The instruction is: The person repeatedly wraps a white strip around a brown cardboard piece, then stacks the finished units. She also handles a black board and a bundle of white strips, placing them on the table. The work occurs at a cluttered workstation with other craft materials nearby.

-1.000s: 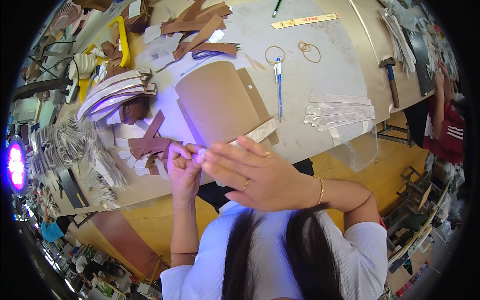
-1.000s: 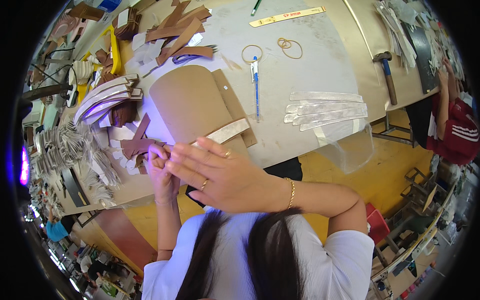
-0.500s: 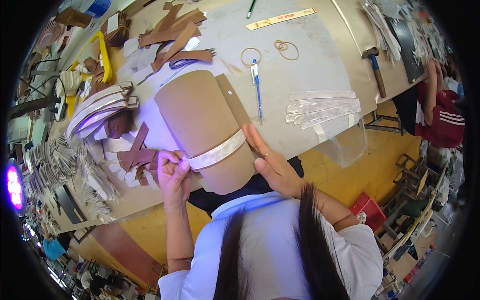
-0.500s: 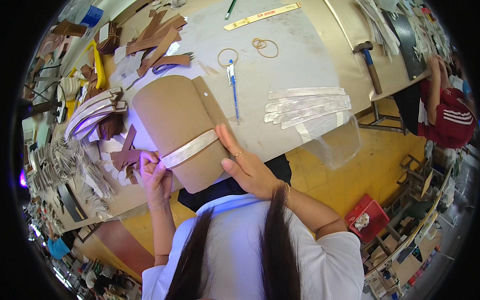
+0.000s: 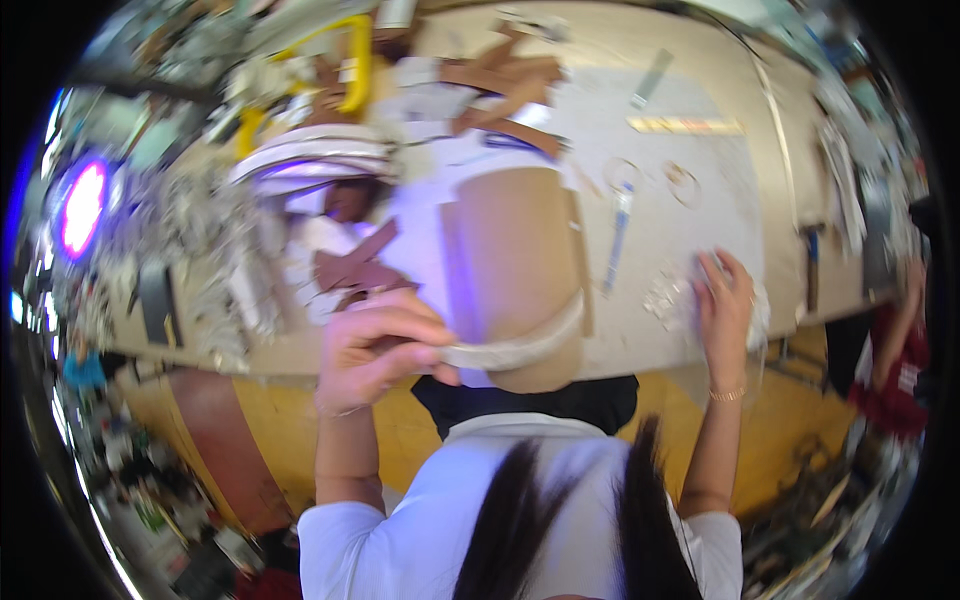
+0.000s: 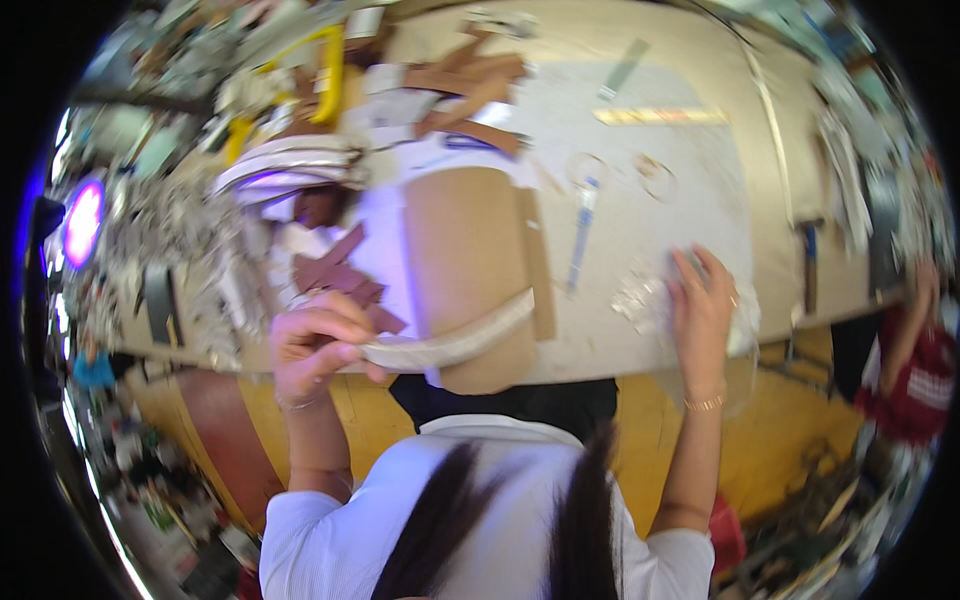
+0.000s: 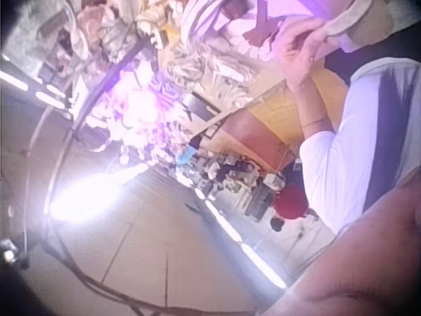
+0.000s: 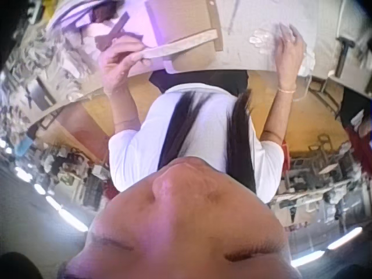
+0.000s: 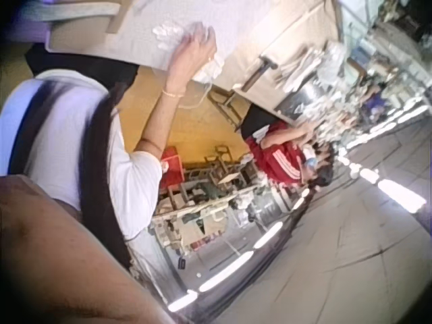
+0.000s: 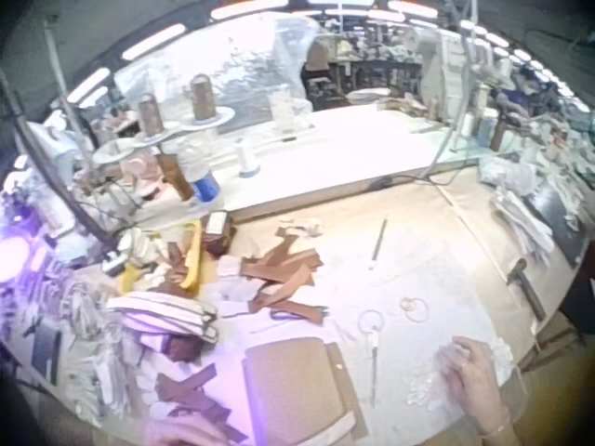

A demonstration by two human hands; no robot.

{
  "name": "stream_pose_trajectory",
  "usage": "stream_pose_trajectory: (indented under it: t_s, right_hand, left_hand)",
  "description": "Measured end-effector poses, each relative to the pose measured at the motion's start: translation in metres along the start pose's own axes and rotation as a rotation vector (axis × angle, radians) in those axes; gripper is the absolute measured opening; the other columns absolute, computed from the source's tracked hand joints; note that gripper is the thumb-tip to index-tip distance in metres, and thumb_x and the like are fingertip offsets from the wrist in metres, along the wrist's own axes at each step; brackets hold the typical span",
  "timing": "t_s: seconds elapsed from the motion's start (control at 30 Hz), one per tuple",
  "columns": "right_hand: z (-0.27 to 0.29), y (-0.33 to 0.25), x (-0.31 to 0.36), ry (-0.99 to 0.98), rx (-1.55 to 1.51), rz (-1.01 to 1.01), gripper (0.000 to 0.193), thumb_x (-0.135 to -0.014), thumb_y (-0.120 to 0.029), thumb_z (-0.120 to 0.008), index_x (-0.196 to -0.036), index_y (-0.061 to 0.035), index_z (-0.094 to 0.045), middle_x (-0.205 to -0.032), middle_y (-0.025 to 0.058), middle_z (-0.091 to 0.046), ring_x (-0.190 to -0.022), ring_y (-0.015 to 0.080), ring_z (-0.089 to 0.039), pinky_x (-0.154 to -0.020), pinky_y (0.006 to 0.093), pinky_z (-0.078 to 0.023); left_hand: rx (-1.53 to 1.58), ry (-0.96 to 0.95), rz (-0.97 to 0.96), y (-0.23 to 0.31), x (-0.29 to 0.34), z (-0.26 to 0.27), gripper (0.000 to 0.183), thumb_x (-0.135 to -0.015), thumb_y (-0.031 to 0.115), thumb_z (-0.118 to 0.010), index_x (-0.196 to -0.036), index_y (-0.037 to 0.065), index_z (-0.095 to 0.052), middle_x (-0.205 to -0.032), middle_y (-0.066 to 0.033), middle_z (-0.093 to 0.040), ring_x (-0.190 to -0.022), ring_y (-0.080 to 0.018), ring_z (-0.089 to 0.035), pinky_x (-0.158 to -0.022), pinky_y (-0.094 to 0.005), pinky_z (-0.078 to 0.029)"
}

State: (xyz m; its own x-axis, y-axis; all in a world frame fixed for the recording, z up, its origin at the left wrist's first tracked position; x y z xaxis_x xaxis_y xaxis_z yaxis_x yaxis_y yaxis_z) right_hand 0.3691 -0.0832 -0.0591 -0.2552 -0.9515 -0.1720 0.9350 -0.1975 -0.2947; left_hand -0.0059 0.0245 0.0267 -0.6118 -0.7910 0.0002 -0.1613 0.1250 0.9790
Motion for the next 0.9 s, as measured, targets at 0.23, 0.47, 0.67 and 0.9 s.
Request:
stream_pose_trajectory:
  t_s: [0.23, 0.47, 0.67, 0.9]
  right_hand:
    - [-0.001, 0.005, -0.008, -0.131, -0.152, -0.009, 0.022, -0.076, 0.005, -0.063, -0.096, -0.0023, -0.058, -0.105, 0.0128, -0.055, -0.1, 0.0298, -0.052, -0.088, 0.0373, -0.041]
    - [0.002, 0.008, -0.016, -0.202, -0.068, 0.028, 0.022, -0.075, -0.001, -0.066, -0.095, -0.0055, -0.057, -0.096, 0.0063, -0.054, -0.095, 0.0262, -0.05, -0.09, 0.038, -0.034]
    - [0.004, 0.01, -0.018, -0.24, -0.111, 0.013, 0.02, -0.075, -0.002, -0.067, -0.093, -0.0056, -0.059, -0.092, 0.0061, -0.055, -0.092, 0.0256, -0.051, -0.089, 0.0383, -0.034]
    - [0.005, 0.015, -0.027, -0.286, -0.088, 0.062, 0.022, -0.073, -0.001, -0.069, -0.091, -0.0042, -0.058, -0.088, 0.0071, -0.056, -0.086, 0.0253, -0.054, -0.081, 0.0352, -0.039]
  left_hand:
    - [-0.127, 0.216, -0.425, 0.049, -0.015, 0.053, 0.019, -0.085, 0.002, -0.064, -0.102, -0.006, -0.064, -0.091, -0.0143, -0.063, -0.075, -0.0189, -0.064, -0.063, -0.0263, -0.051]
    - [-0.522, 0.677, -0.154, 0.058, -0.032, 0.205, 0.025, -0.09, 0.012, -0.061, -0.111, 0.0, -0.065, -0.093, -0.0043, -0.065, -0.08, -0.0079, -0.056, -0.074, -0.0234, -0.045]
    - [-0.902, 0.752, -0.063, 0.036, -0.036, 0.245, 0.027, -0.089, 0.017, -0.062, -0.111, 0.003, -0.067, -0.089, -0.0021, -0.064, -0.077, -0.0075, -0.052, -0.072, -0.0251, -0.044]
    - [-1.124, 0.752, -0.303, 0.052, -0.078, 0.151, 0.027, -0.086, 0.018, -0.067, -0.109, 0.005, -0.067, -0.086, -0.0072, -0.061, -0.077, -0.0147, -0.058, -0.073, -0.0276, -0.047]
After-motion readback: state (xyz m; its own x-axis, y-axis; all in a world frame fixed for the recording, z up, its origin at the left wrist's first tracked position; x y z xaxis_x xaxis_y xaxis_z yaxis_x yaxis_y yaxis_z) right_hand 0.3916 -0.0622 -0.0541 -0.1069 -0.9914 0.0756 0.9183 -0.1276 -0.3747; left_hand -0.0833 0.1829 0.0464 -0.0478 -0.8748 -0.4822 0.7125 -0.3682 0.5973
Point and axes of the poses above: each hand's wrist, its own x-axis away from the middle knuckle, its own z-axis out of the back of the hand, y = z × x, the point moved 2 cm from there along -x, towards the middle knuckle
